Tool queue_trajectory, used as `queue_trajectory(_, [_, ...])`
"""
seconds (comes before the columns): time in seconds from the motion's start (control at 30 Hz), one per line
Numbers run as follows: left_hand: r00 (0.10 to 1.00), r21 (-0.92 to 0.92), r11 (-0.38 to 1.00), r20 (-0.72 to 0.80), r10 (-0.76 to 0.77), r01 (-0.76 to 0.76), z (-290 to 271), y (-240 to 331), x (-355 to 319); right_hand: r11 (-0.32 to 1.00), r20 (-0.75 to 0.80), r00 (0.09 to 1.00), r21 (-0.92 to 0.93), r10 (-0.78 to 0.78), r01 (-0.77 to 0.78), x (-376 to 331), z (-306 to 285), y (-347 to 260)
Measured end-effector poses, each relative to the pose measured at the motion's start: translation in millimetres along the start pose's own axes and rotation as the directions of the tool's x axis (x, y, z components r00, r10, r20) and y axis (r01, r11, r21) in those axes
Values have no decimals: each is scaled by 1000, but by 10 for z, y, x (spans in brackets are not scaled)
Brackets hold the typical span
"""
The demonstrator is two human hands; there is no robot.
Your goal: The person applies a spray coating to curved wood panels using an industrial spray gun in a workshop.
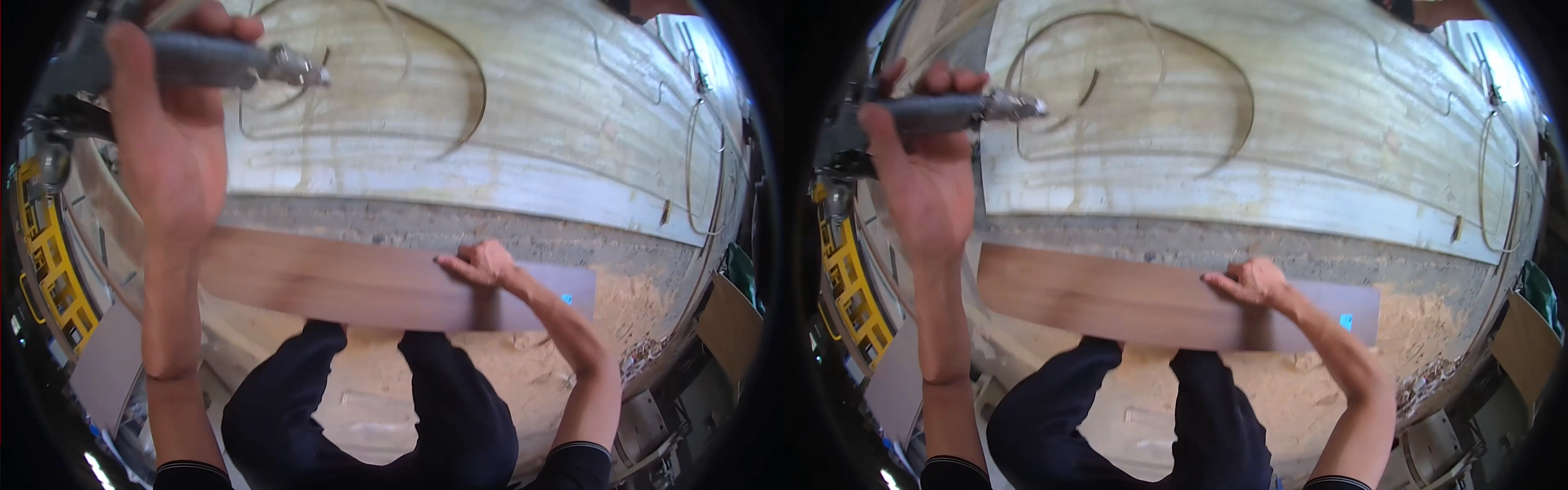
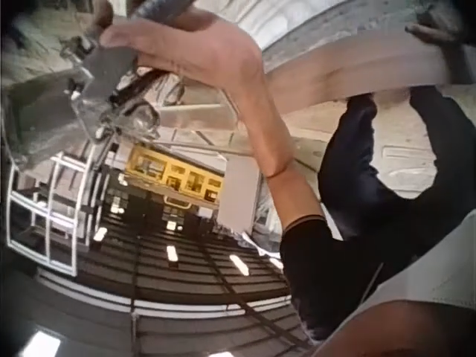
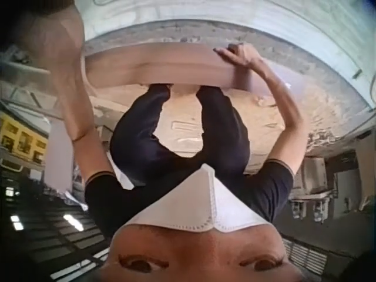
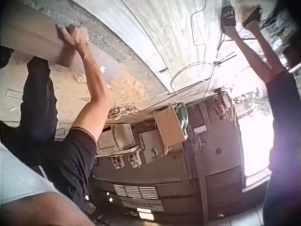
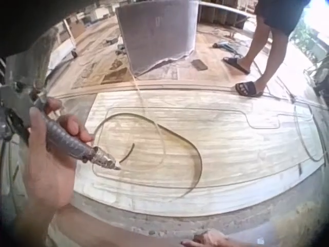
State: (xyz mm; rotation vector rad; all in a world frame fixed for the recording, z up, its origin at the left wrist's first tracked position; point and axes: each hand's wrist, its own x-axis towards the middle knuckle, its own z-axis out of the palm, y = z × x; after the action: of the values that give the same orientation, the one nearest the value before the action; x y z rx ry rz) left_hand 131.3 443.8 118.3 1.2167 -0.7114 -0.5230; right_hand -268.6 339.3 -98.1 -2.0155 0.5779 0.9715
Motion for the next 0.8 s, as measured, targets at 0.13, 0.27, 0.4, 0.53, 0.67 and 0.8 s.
queue_trajectory(0.13, [999,-76,997,24,27,-25,42,-208,37,999,54,997,-12,49,-49,96,62,-4])
queue_trajectory(0.27, [997,-36,996,2,78,-78,8,-149,38,999,18,999,-2,34,-34,91,131,-44])
queue_trajectory(0.4, [991,-83,988,-42,124,-127,37,-113,46,995,-28,997,-57,76,-78,33,213,59])
queue_trajectory(0.53, [988,-107,983,-58,141,-146,-11,-55,-30,999,-32,999,-35,37,-38,-98,237,5])
queue_trajectory(0.67, [986,-115,983,-98,133,-144,39,61,-99,990,-160,977,12,-138,141,-137,609,123])
queue_trajectory(0.8, [969,-70,981,-181,167,-182,-10,130,-165,986,-66,994,-150,-90,79,-37,812,161])
